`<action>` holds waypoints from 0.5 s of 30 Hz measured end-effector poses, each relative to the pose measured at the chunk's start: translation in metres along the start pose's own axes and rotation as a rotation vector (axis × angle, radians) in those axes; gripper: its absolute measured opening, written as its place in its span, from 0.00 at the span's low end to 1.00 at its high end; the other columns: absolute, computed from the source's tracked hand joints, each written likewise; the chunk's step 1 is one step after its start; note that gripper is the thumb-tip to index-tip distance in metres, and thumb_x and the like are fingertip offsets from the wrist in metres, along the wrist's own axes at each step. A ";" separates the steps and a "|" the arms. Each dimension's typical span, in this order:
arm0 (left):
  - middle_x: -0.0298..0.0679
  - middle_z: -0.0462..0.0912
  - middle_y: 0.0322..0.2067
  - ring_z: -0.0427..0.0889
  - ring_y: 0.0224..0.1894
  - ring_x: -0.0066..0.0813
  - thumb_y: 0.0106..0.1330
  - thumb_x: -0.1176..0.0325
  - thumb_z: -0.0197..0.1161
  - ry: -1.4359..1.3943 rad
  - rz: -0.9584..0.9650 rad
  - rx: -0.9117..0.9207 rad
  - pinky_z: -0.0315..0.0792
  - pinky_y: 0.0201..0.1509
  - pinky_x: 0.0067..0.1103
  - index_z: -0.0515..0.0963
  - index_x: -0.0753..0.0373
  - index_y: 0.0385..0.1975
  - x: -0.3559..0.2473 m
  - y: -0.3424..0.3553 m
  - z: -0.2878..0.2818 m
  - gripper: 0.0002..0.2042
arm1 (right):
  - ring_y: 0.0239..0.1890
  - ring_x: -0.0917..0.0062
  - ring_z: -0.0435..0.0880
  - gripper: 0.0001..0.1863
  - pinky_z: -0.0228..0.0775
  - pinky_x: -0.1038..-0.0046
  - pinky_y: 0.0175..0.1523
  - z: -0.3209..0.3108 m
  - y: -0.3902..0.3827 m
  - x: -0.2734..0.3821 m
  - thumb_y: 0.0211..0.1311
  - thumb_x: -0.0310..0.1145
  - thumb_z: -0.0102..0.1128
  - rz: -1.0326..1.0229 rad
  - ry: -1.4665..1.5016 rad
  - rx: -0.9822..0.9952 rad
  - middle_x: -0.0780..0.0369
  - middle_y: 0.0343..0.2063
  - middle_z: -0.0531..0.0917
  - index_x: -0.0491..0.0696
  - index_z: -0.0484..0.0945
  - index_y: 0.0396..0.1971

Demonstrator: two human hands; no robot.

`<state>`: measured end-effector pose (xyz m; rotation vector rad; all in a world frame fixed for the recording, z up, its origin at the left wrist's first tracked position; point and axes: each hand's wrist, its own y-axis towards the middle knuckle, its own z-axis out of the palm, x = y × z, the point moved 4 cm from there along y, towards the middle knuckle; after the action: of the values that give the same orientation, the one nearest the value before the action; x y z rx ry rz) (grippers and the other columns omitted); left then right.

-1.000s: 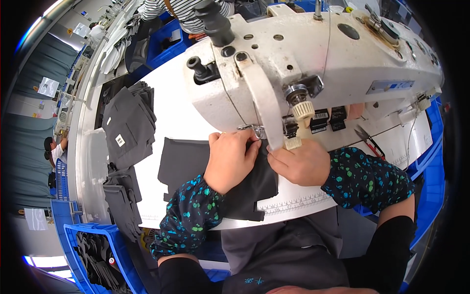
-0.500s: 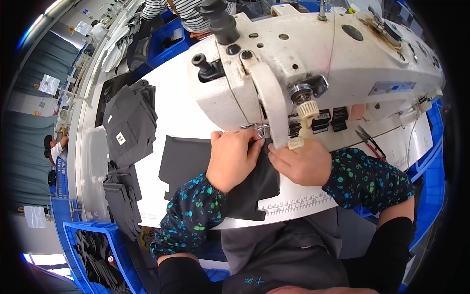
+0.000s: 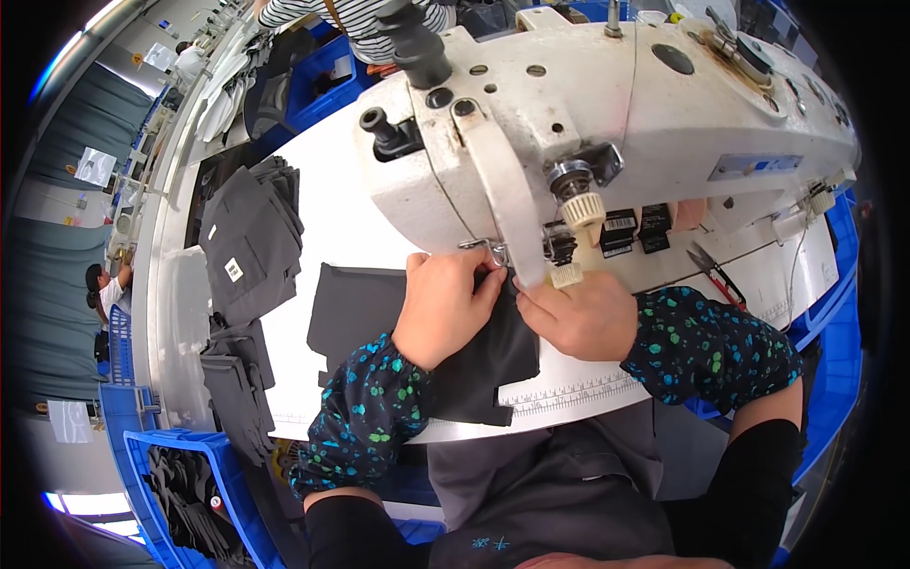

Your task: Sewing labels onto fabric components using an industrial sewing machine.

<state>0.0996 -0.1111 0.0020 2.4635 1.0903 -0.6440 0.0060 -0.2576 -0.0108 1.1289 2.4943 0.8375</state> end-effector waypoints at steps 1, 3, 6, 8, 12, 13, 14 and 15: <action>0.42 0.83 0.22 0.82 0.30 0.44 0.63 0.65 0.65 0.011 -0.010 0.018 0.64 0.44 0.35 0.83 0.61 0.29 0.002 0.001 0.001 0.07 | 0.20 0.77 0.79 0.06 0.70 0.74 0.22 0.001 0.000 0.000 0.51 0.31 0.63 0.000 0.000 0.000 0.66 0.23 0.75 0.46 0.79 0.29; 0.42 0.82 0.20 0.82 0.29 0.45 0.62 0.66 0.65 0.036 0.009 0.008 0.66 0.41 0.36 0.84 0.61 0.30 0.007 0.005 0.001 0.06 | 0.17 0.77 0.79 0.05 0.70 0.72 0.21 0.004 0.000 -0.001 0.50 0.30 0.62 0.017 -0.021 0.047 0.65 0.21 0.74 0.47 0.77 0.27; 0.44 0.84 0.24 0.84 0.29 0.45 0.61 0.66 0.68 0.057 0.017 0.020 0.74 0.38 0.34 0.84 0.64 0.33 0.005 0.013 -0.003 0.07 | 0.17 0.75 0.79 0.05 0.70 0.71 0.21 0.007 0.001 -0.004 0.49 0.29 0.62 0.015 -0.036 0.050 0.65 0.19 0.73 0.47 0.74 0.25; 0.45 0.87 0.29 0.87 0.31 0.43 0.62 0.65 0.70 0.055 0.003 0.039 0.79 0.36 0.32 0.83 0.65 0.35 0.006 0.017 -0.005 0.10 | 0.17 0.75 0.79 0.05 0.71 0.70 0.21 0.008 0.004 -0.008 0.49 0.30 0.61 0.001 -0.046 0.050 0.65 0.18 0.73 0.47 0.74 0.25; 0.45 0.87 0.31 0.86 0.32 0.44 0.63 0.66 0.69 0.017 0.049 0.014 0.78 0.36 0.31 0.83 0.64 0.40 0.010 0.021 -0.001 0.11 | 0.18 0.72 0.81 0.05 0.72 0.68 0.22 0.010 0.005 -0.014 0.49 0.30 0.61 0.021 -0.035 0.068 0.65 0.16 0.74 0.48 0.74 0.25; 0.45 0.87 0.32 0.86 0.33 0.43 0.63 0.66 0.69 0.013 0.077 -0.005 0.78 0.36 0.31 0.83 0.63 0.41 0.010 0.021 -0.002 0.11 | 0.18 0.72 0.81 0.05 0.72 0.68 0.22 0.009 0.006 -0.013 0.49 0.30 0.61 0.020 -0.034 0.067 0.65 0.16 0.74 0.48 0.74 0.25; 0.45 0.87 0.32 0.86 0.33 0.43 0.63 0.66 0.69 0.014 0.076 -0.006 0.78 0.36 0.31 0.83 0.63 0.41 0.010 0.021 -0.002 0.11 | 0.19 0.72 0.81 0.05 0.72 0.68 0.23 0.009 0.007 -0.013 0.50 0.30 0.61 0.027 -0.038 0.079 0.65 0.16 0.75 0.48 0.74 0.24; 0.44 0.87 0.32 0.86 0.32 0.43 0.63 0.65 0.69 0.034 0.089 -0.012 0.78 0.36 0.31 0.83 0.63 0.42 0.010 0.020 -0.003 0.11 | 0.19 0.71 0.82 0.05 0.73 0.68 0.23 0.009 0.007 -0.013 0.50 0.30 0.60 0.035 -0.043 0.091 0.65 0.15 0.76 0.48 0.74 0.24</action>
<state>0.1218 -0.1166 0.0018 2.5051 0.9883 -0.5687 0.0229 -0.2602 -0.0131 1.2103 2.5065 0.7079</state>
